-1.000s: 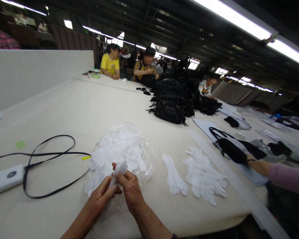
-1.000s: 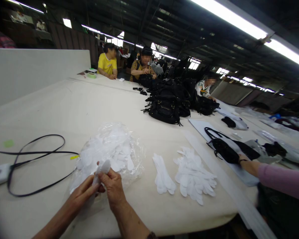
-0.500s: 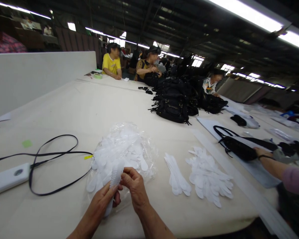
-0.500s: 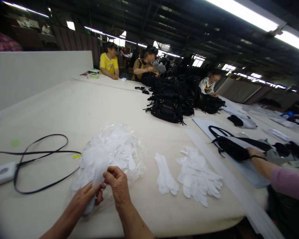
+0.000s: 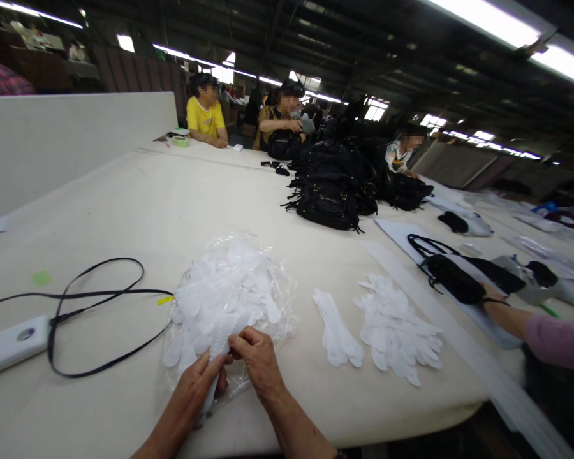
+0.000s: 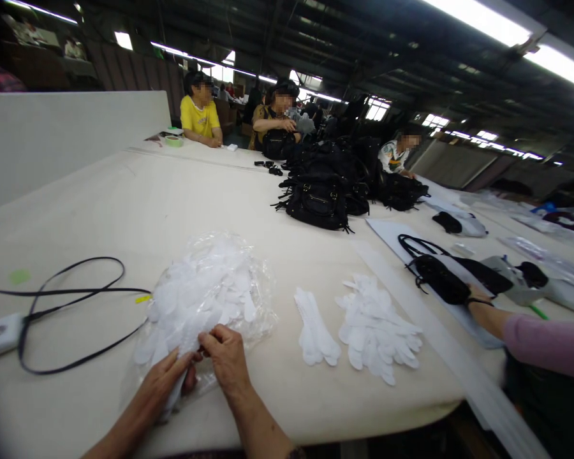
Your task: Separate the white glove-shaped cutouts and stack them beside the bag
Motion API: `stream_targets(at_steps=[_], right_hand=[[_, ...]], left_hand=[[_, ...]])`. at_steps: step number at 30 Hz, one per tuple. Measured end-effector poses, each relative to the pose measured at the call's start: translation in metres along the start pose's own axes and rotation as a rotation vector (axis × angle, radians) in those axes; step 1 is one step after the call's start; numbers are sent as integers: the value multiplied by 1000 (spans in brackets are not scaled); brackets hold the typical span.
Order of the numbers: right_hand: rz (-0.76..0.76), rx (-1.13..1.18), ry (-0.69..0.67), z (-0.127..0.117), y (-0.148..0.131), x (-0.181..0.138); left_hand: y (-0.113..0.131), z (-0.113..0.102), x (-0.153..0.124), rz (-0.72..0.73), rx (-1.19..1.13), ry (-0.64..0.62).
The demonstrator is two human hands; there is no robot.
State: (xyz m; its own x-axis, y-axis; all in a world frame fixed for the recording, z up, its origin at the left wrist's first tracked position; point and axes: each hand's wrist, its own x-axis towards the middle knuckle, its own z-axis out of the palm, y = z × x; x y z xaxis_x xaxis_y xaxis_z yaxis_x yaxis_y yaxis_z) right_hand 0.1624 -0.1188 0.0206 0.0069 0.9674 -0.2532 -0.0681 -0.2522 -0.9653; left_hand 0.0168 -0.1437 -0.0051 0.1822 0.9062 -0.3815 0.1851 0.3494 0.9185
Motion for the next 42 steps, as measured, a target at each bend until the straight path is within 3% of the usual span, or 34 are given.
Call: stream_targets(at_steps=[5,12,23,30,38,42], right_hand=[[85,106,-82,-1,3,2],[-12,68,107,-6,-5,0],[-77,83,173,-6,-14,-2],[-47,115,32,-1,-22,-10],[-38,47,75,-5,-27,-10],[-6,67,34,-3,-26,-8]], left_hand=[[0,-2,1,76,55,24],[5,-1,-10,19,7,37],[1,2,-17,91,-18,106],[2,2,-16,75,-59,93],[13,1,-20,79,-68,77],[11,3,-21,80,-89,42]])
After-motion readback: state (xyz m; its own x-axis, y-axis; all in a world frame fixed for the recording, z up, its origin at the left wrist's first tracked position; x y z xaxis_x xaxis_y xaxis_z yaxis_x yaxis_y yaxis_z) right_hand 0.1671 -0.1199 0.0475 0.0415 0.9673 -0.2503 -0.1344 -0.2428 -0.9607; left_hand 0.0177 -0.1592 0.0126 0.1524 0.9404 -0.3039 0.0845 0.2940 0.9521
